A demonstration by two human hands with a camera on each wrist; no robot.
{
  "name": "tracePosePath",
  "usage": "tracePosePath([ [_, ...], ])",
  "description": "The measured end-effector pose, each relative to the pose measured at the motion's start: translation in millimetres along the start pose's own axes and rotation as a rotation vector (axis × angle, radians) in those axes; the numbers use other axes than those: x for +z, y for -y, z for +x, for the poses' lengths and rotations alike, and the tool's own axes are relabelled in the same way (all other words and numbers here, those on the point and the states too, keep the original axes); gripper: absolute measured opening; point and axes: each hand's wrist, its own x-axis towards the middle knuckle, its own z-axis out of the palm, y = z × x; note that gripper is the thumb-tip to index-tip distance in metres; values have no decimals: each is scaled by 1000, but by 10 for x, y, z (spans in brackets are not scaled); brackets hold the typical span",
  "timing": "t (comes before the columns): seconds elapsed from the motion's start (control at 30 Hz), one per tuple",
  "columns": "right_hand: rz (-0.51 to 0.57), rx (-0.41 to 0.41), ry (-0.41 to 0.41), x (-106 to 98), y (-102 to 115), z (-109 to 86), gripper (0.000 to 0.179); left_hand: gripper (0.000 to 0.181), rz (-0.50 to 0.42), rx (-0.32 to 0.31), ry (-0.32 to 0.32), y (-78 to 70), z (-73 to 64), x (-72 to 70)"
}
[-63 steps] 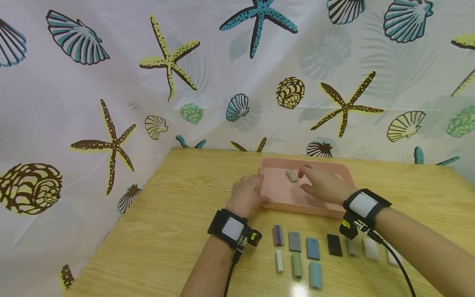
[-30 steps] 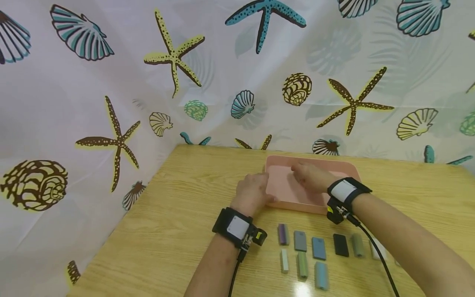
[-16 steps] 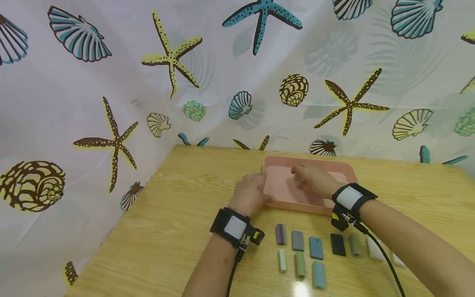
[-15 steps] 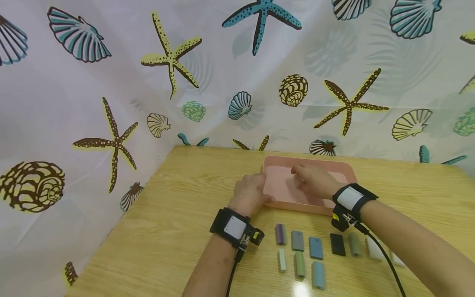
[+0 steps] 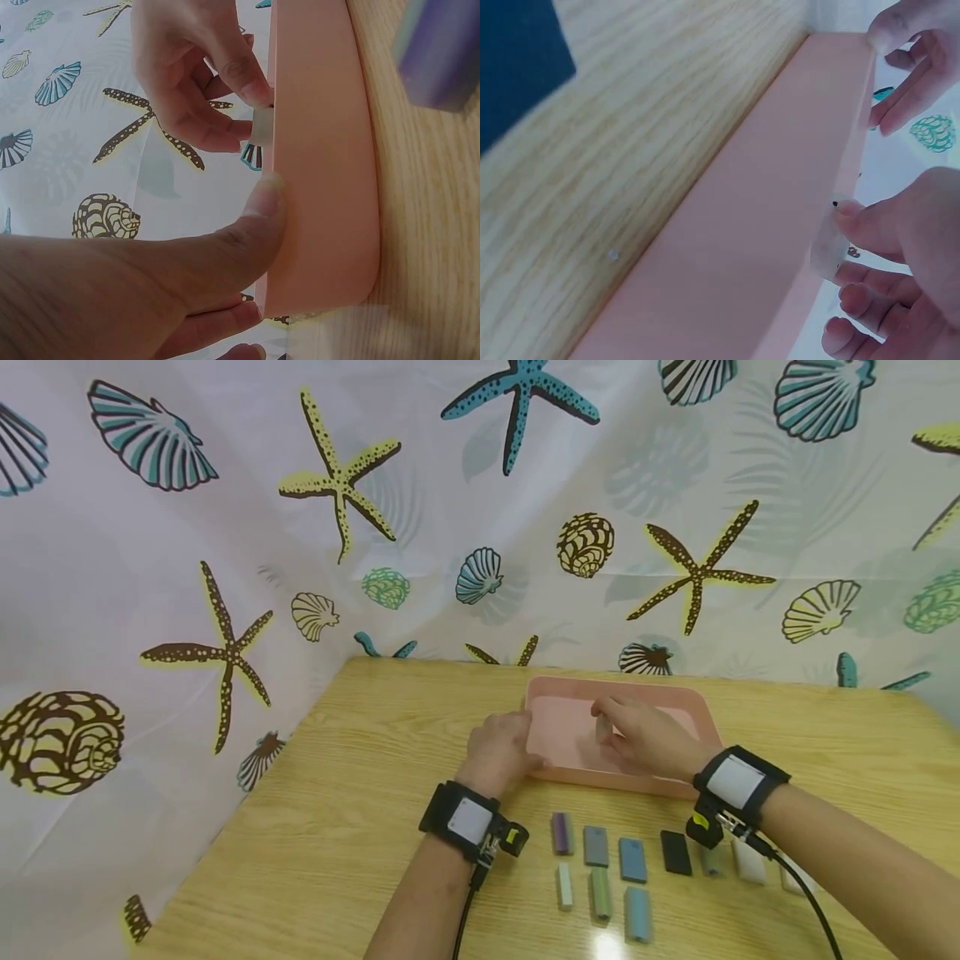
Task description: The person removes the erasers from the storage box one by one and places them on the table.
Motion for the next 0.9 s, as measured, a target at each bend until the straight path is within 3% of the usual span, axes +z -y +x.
tracePosePath([
  [0.3, -3, -39, -27, -105, 130, -118, 35, 44, -11, 9, -17, 15, -5, -7],
  [0.5, -40, -22, -49, -178, 217, -225, 36, 43, -9, 14, -9, 6, -9, -18],
  [0.9, -5, 19, 5, -305, 422, -454, 42, 50, -27, 8, 7, 1, -12, -19],
])
